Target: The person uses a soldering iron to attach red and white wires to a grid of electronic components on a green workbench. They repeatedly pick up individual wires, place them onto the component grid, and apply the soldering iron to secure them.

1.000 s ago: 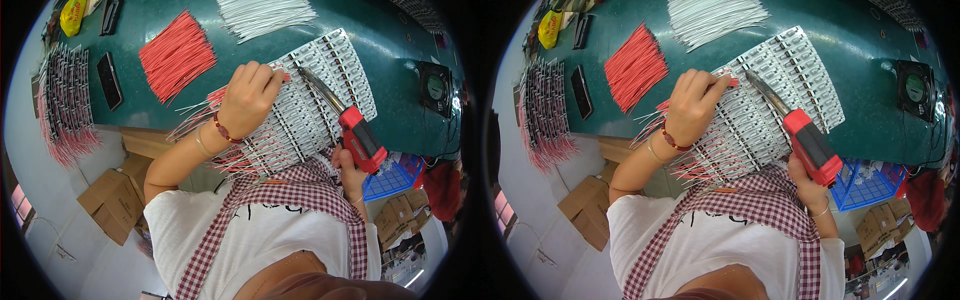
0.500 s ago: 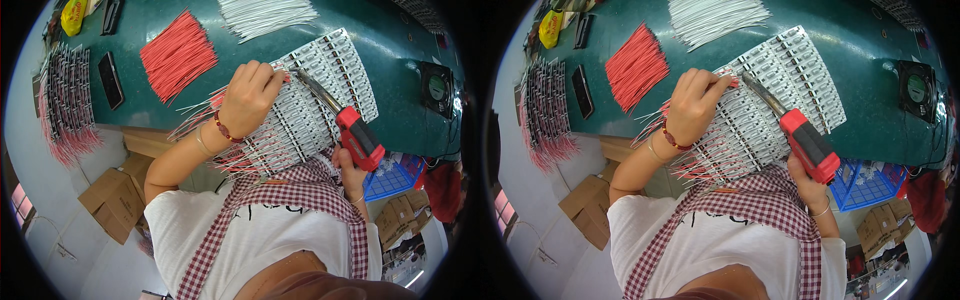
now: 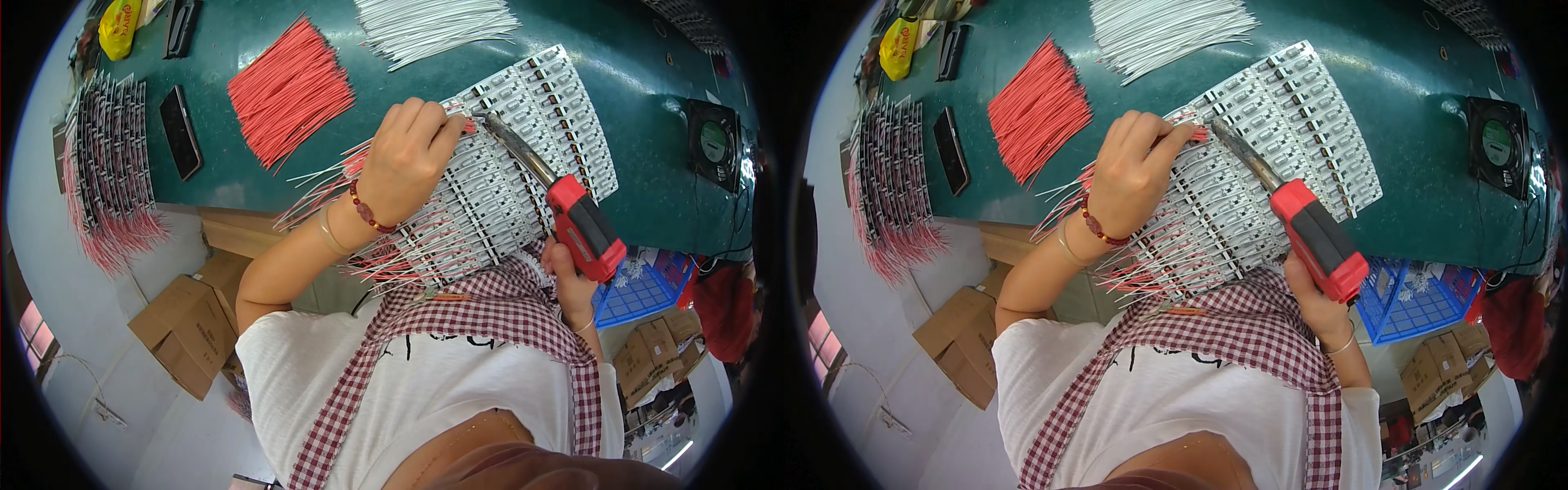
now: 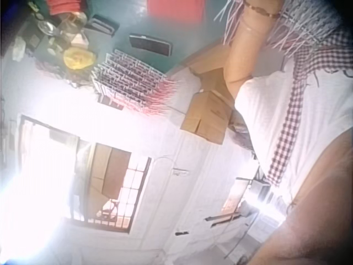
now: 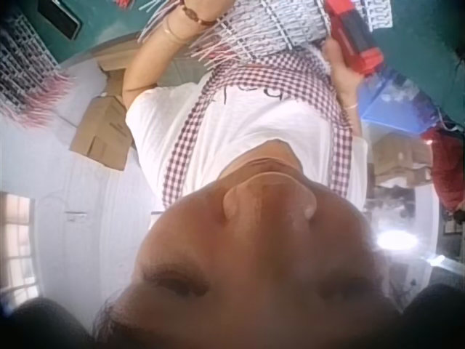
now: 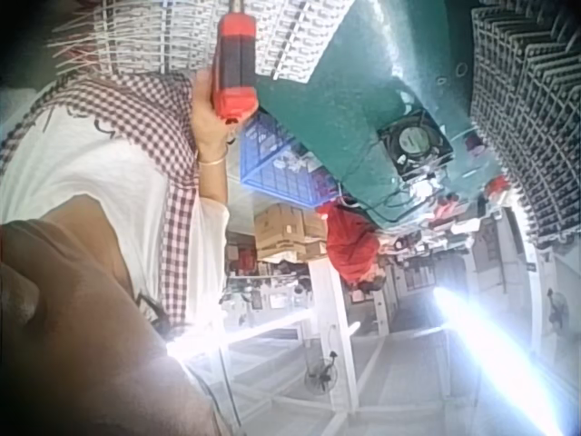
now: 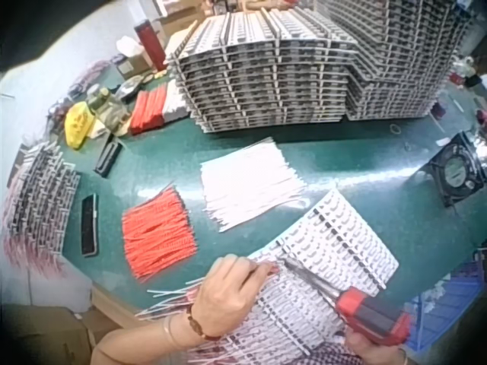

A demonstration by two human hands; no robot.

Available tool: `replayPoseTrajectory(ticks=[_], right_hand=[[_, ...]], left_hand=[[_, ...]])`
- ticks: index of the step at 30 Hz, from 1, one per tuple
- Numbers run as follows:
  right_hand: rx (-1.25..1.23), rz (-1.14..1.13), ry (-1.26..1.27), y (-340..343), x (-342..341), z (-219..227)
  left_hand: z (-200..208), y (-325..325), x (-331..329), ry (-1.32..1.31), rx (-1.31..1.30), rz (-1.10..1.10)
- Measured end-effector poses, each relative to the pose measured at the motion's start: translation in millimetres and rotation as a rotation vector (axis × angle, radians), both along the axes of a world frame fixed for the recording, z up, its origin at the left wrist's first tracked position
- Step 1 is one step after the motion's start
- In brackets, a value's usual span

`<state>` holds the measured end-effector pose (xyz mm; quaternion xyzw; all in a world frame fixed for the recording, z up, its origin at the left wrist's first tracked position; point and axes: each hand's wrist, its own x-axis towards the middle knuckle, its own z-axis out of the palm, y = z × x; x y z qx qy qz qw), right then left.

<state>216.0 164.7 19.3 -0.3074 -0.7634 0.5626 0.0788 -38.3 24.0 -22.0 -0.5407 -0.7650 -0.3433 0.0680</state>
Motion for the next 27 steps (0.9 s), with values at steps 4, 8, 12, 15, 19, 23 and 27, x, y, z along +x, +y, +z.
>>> replayPoseTrajectory(ticks=[4, 8, 12, 15, 19, 23, 27], right_hand=[[0.026, 0.026, -0.008, 1, 2, -5], [-0.076, -0.004, -0.054, 5, 7, -1], [0.002, -0.017, 0.021, 0, 0, 4], [-0.023, -0.047, 0.006, 0, 1, 5], [-0.077, -0.068, -0.017, -2, 0, 4], [-0.034, -0.012, -0.046, 0, 0, 3], [0.009, 0.038, -0.092, 3, 4, 0]], left_hand=[[-1, 0, 1, 0.013, 0.000, 0.011], [-1, 1, 2, 0.014, -0.014, 0.017], [1, 3, 4, 0.032, -0.023, 0.019], [1, 3, 4, 0.044, -0.028, 0.023], [0, 4, 4, 0.056, -0.027, 0.022], [0, 4, 4, 0.068, -0.035, 0.024], [1, 5, 5, 0.067, -0.032, 0.019]])
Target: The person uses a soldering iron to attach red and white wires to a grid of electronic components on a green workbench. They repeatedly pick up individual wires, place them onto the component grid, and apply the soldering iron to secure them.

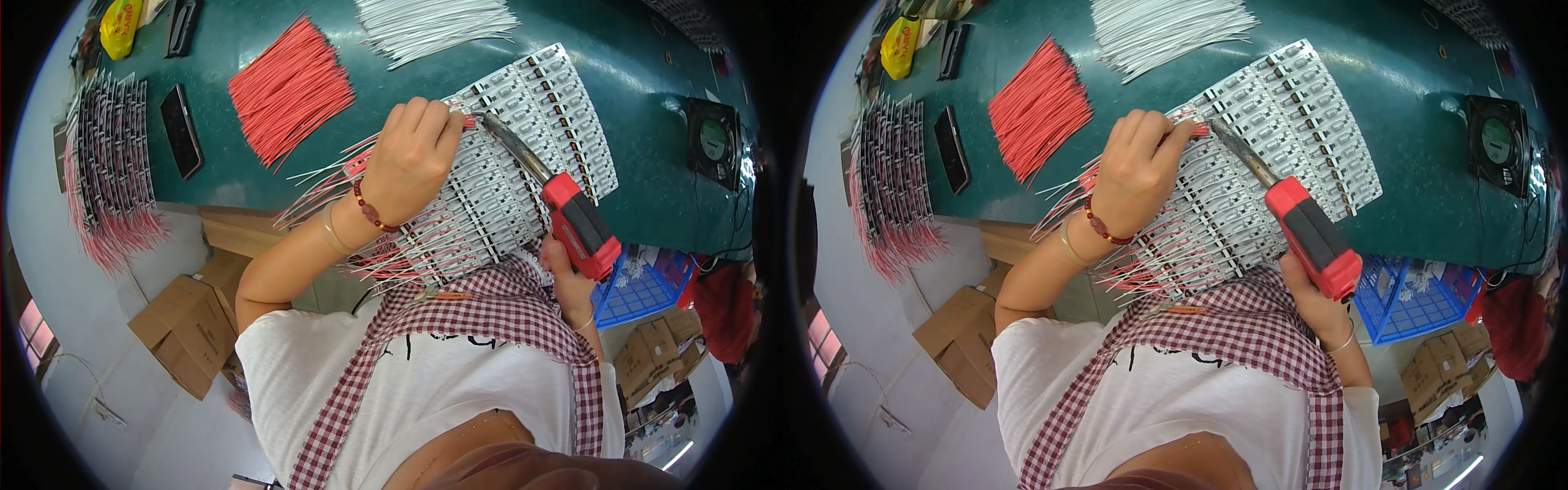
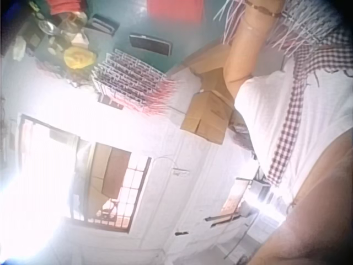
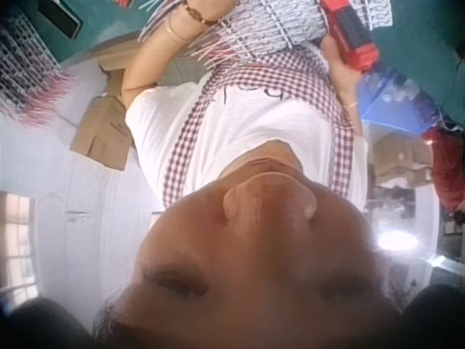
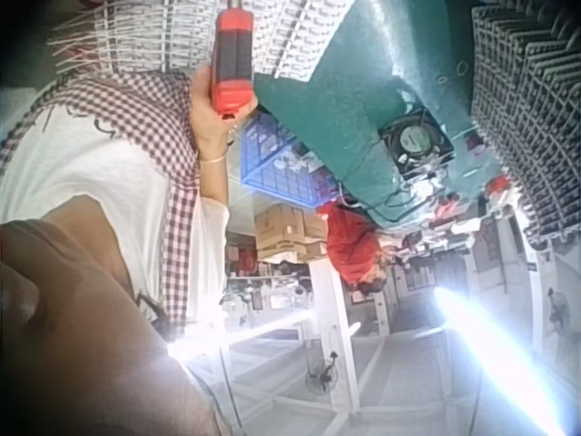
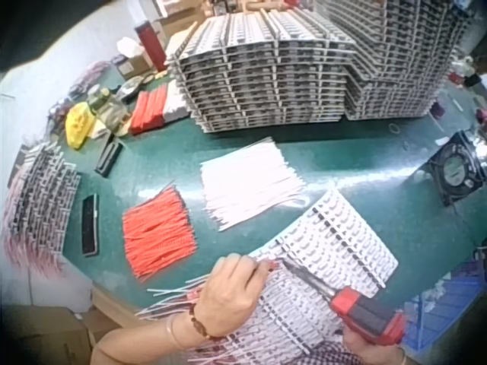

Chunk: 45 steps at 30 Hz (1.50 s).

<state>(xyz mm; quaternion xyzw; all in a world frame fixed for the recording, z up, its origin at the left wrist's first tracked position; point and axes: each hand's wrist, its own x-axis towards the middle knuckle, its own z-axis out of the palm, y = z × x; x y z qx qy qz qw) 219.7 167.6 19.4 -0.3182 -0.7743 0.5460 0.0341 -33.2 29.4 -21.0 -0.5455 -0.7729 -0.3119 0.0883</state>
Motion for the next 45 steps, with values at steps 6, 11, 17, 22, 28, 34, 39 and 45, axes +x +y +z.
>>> replayPoseTrajectory(ticks=[6, 11, 17, 22, 28, 34, 39, 45], right_hand=[[-0.098, -0.127, 0.014, 2, 4, 14], [-0.075, -0.171, 0.148, -2, -2, 13], [-0.141, -0.343, 0.482, 28, 5, 38], [0.197, -0.598, 0.784, 121, 44, 88], [0.415, -0.998, 0.636, 221, 54, 89], [0.335, -1.075, 0.741, 206, 54, 75], [0.095, -0.690, 0.816, 109, 34, 61], [-0.211, -0.372, 0.425, 22, 24, 33]], left_hand=[[1, -1, 2, -0.004, -0.012, 0.005], [2, 0, 1, 0.030, -0.033, 0.004], [14, 2, 2, 0.020, -0.179, -0.018], [25, 19, 10, 0.080, -0.232, 0.036], [23, 26, 7, 0.098, -0.210, 0.085], [38, 2, 19, 0.079, -0.088, 0.113], [22, -2, 13, -0.041, -0.054, -0.010], [4, -9, 15, 0.020, -0.036, -0.021]])
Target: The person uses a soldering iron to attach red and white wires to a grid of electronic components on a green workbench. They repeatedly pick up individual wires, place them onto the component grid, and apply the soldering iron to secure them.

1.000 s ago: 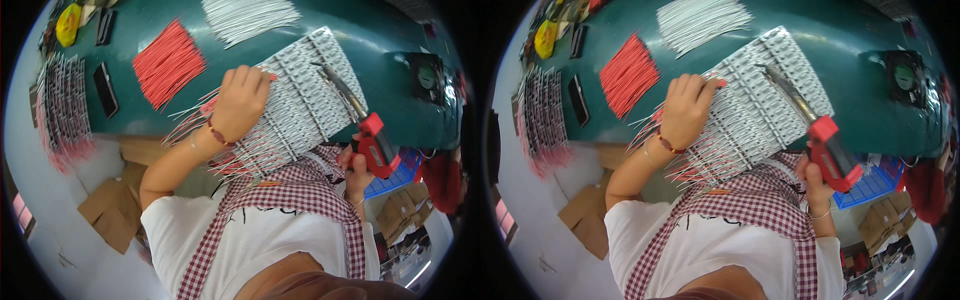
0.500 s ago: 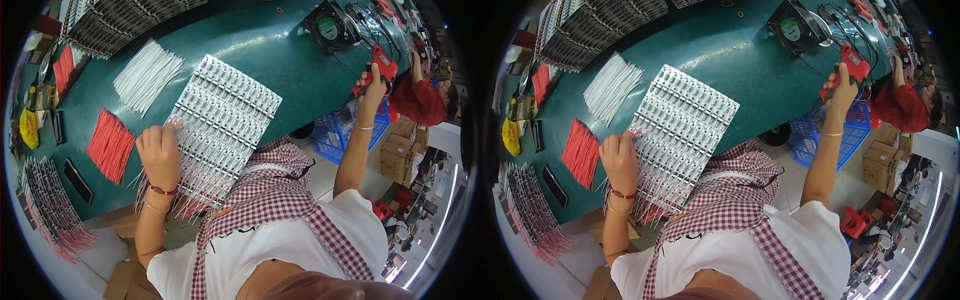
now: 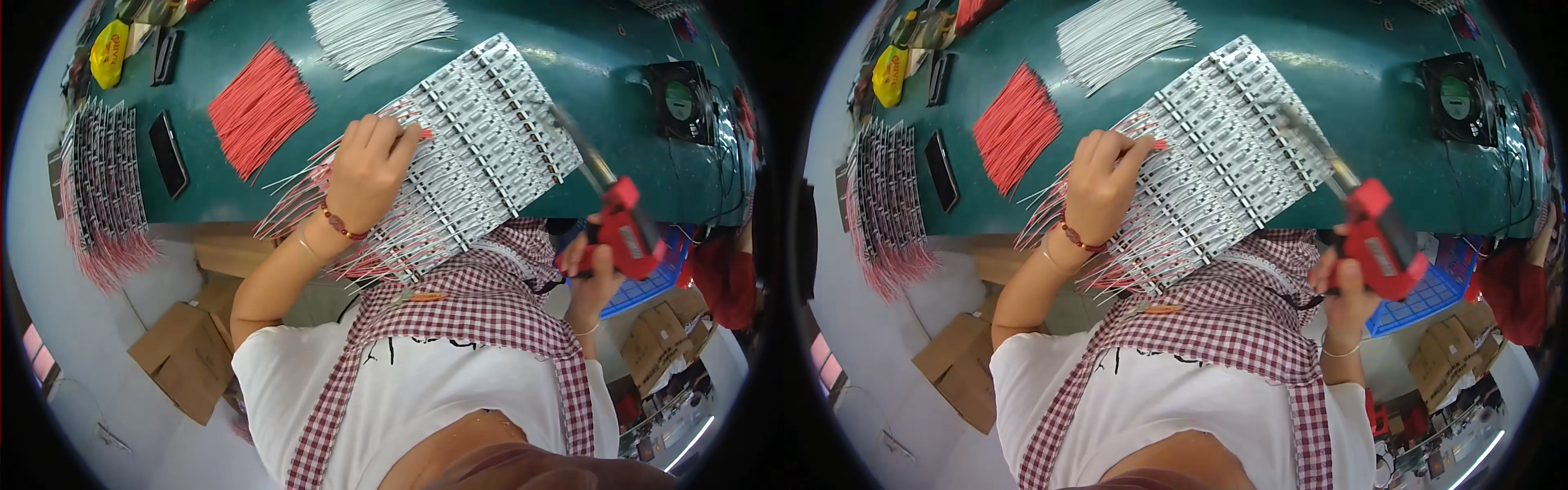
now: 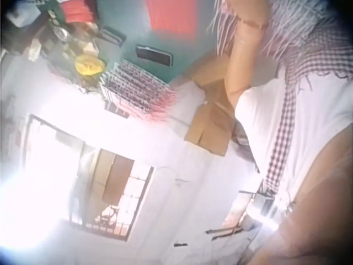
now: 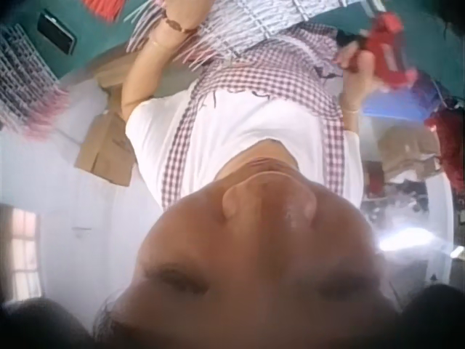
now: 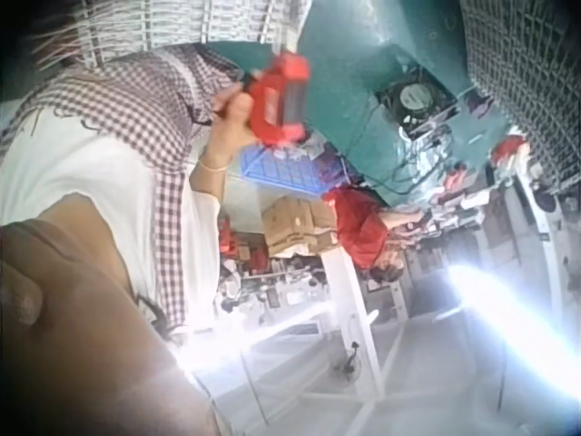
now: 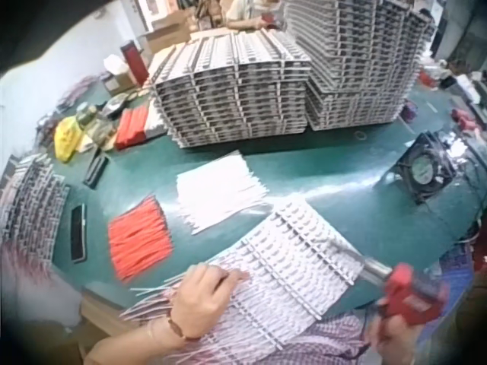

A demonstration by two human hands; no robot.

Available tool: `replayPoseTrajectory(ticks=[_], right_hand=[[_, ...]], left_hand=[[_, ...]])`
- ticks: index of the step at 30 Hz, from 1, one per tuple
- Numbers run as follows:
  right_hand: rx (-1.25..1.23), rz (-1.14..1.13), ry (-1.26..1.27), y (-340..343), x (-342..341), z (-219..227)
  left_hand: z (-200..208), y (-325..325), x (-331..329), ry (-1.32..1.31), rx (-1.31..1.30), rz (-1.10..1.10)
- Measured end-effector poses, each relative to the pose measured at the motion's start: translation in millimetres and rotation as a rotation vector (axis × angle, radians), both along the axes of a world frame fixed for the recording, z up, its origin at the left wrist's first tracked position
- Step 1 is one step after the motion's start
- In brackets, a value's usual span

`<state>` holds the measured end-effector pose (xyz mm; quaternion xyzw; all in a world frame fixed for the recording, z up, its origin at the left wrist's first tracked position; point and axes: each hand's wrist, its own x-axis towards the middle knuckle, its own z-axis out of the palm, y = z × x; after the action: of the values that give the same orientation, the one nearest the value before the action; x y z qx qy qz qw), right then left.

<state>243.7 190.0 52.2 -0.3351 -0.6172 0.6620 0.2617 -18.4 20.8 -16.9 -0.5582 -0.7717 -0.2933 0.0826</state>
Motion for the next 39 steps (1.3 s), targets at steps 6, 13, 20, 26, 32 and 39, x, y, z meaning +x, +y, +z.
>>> replayPoseTrajectory(ticks=[6, 13, 20, 26, 32, 39], right_hand=[[-0.049, 0.181, -0.246, -22, -19, -21], [-0.067, 0.215, -0.257, -25, -34, -19], [0.058, 0.280, -0.371, -21, -14, -33], [0.073, 0.284, -0.381, -22, -6, -34], [0.052, 0.311, -0.402, -20, -8, -30], [0.362, 0.322, -0.433, -19, -12, -40]], left_hand=[[-1, 6, -3, -0.034, 0.014, -0.005], [-2, 4, -6, -0.061, 0.026, 0.031], [-1, 4, -5, -0.047, -0.028, 0.011], [3, 8, -3, -0.061, -0.027, 0.034], [2, 7, -2, -0.065, -0.035, 0.036], [3, 10, -1, -0.066, -0.031, 0.042]])
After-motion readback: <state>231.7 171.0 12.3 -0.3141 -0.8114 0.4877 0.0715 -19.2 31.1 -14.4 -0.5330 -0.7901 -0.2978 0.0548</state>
